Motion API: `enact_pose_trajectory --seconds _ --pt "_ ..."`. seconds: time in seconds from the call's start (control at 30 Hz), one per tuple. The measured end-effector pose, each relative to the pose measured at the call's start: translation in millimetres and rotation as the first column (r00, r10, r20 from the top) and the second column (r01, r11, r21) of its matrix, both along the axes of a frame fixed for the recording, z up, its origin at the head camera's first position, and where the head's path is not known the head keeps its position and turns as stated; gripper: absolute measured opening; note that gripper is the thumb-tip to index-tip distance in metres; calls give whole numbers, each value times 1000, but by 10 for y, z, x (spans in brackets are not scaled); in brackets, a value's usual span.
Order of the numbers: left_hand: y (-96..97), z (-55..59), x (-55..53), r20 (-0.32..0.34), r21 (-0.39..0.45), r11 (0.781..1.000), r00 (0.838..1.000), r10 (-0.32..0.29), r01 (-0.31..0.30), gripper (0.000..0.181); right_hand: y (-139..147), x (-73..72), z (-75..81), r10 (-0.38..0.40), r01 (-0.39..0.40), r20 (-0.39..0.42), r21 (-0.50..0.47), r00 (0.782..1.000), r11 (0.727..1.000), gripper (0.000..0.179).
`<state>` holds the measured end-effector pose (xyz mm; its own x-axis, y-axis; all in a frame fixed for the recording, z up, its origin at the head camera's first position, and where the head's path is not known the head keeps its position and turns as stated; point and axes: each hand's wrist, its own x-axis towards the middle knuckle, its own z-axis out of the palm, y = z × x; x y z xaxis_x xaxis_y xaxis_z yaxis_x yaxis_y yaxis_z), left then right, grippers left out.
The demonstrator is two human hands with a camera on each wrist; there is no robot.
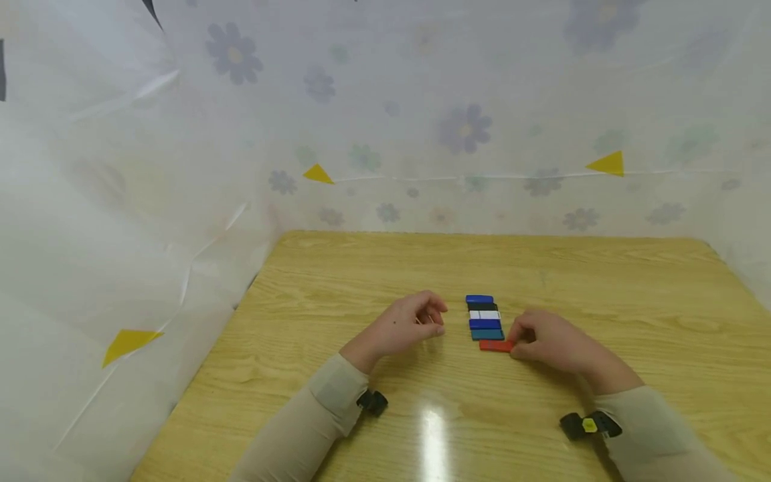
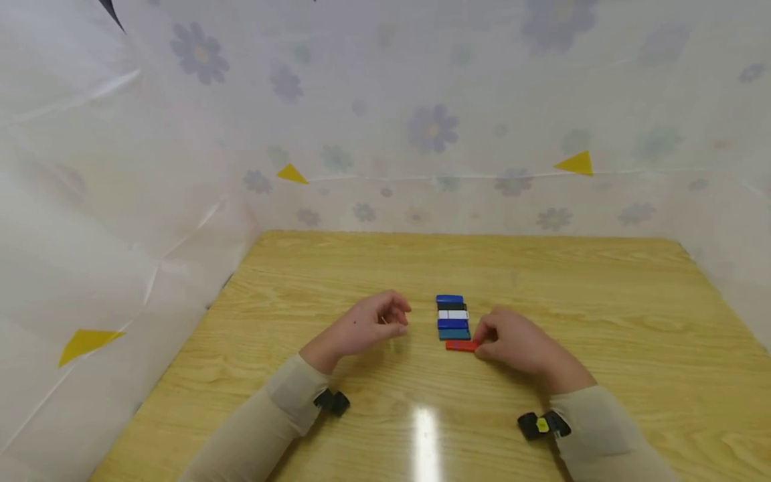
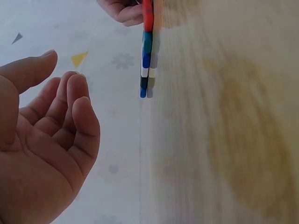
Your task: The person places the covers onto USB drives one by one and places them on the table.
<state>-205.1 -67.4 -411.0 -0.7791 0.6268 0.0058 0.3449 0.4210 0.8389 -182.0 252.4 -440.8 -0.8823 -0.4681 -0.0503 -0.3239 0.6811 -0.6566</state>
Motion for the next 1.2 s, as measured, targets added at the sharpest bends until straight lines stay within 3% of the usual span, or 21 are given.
enact_pose_trajectory --seconds 0.57,0.87,1.0,1.2 --pt "-29 0 -6 40 -3 1000 999 -15 15 31 -93 -8 8 -33 34 -23 43 999 998 17" --pt "-13 2 4 32 -18 999 999 -27 28 33 -53 9 15 -20 20 3 13 1000 1000 18" --pt "7 -1 -11 25 -39 999 1000 -8 9 33 -2 -16 19 -7 7 21 -21 1000 1000 18" --pt "-36 28 -31 18 -92 993 997 74 -72 37 -8 -53 -36 -14 17 63 -52 998 999 20"
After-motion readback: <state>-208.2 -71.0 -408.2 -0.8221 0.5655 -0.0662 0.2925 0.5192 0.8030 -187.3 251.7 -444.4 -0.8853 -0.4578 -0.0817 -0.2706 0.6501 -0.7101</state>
